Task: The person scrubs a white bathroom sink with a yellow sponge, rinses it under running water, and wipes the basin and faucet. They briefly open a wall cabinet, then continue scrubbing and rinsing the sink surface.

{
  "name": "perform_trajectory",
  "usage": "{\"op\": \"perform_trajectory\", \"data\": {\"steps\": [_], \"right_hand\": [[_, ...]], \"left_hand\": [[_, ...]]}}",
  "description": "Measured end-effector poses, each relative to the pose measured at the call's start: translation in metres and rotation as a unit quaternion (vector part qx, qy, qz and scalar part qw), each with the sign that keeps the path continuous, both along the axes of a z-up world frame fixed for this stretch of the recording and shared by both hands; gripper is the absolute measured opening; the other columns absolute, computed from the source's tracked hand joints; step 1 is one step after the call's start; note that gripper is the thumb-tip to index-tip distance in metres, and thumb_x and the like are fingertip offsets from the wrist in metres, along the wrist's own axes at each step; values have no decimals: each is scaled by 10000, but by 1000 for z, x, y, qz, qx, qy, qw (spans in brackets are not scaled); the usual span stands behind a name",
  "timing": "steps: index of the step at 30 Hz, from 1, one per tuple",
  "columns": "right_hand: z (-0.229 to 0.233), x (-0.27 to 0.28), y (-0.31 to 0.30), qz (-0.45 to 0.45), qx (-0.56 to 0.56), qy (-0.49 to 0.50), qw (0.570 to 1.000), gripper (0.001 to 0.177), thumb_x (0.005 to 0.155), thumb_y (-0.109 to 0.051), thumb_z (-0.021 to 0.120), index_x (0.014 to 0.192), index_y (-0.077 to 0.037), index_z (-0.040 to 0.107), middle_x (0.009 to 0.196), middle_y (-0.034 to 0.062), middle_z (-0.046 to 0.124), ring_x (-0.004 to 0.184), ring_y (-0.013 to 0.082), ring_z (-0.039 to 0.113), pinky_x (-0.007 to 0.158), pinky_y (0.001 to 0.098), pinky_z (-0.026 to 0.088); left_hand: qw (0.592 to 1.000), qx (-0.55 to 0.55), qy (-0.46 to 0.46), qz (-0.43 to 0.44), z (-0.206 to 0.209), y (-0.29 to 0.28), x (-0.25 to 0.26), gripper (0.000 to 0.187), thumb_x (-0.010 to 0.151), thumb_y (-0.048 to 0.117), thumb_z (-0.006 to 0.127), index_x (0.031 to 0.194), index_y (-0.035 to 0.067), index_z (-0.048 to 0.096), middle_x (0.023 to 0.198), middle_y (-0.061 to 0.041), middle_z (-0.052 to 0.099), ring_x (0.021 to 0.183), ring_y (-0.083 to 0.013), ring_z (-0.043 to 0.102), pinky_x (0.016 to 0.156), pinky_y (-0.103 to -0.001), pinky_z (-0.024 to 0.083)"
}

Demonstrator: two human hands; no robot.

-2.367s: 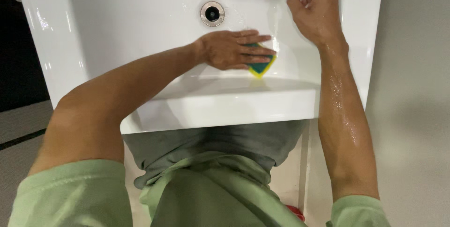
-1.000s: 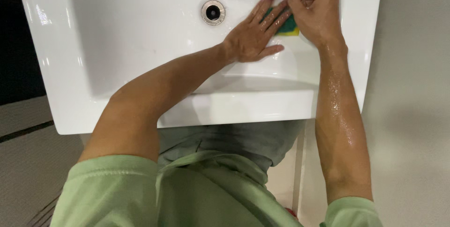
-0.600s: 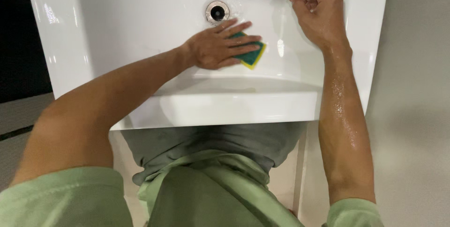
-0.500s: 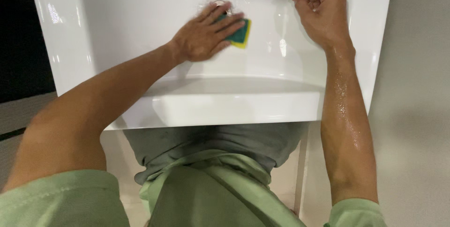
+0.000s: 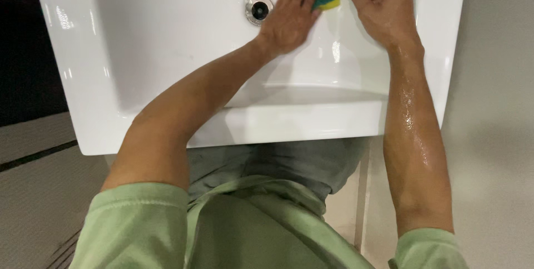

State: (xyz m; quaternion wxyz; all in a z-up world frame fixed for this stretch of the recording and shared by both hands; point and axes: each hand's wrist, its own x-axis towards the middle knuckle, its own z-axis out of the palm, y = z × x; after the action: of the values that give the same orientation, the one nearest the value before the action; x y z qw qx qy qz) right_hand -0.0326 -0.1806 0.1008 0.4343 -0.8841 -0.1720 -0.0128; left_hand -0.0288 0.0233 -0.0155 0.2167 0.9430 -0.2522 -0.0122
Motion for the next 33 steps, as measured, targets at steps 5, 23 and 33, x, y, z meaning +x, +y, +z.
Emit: {"op": "perform_trajectory", "data": {"steps": [5, 23, 33], "right_hand": [[-4, 4, -5, 10, 29, -5, 1000, 160, 1065, 61, 634, 1183, -1, 724, 1057, 43, 741, 945, 90, 690, 871, 242, 574], [8, -4, 0, 13, -2, -3, 1000, 209, 1036, 101, 601, 1140, -34, 721, 1016, 18, 728, 860, 62, 624, 754, 234, 509], [10, -5, 1, 7, -6, 10, 1000, 169, 1034, 80, 625, 1125, -21, 726, 1023, 11, 730, 859, 60, 617, 777, 229, 515]], "left_hand": [[990, 29, 34, -131, 31, -38, -11, 696, 1171, 441, 300, 1624, -67, 154, 1702, -248, 80, 1580, -425, 4, 1324, -501, 66], [979, 96, -30, -179, 19, 146, -19, 568, 1106, 510, 378, 1622, 272, 380, 1708, -13, 268, 1582, -340, 124, 1288, -524, 63], [996, 85, -22, 22, 8, 109, -13, 559, 1151, 320, 488, 1656, 113, 366, 1663, -183, 277, 1505, -539, 140, 1244, -624, 90]]}}
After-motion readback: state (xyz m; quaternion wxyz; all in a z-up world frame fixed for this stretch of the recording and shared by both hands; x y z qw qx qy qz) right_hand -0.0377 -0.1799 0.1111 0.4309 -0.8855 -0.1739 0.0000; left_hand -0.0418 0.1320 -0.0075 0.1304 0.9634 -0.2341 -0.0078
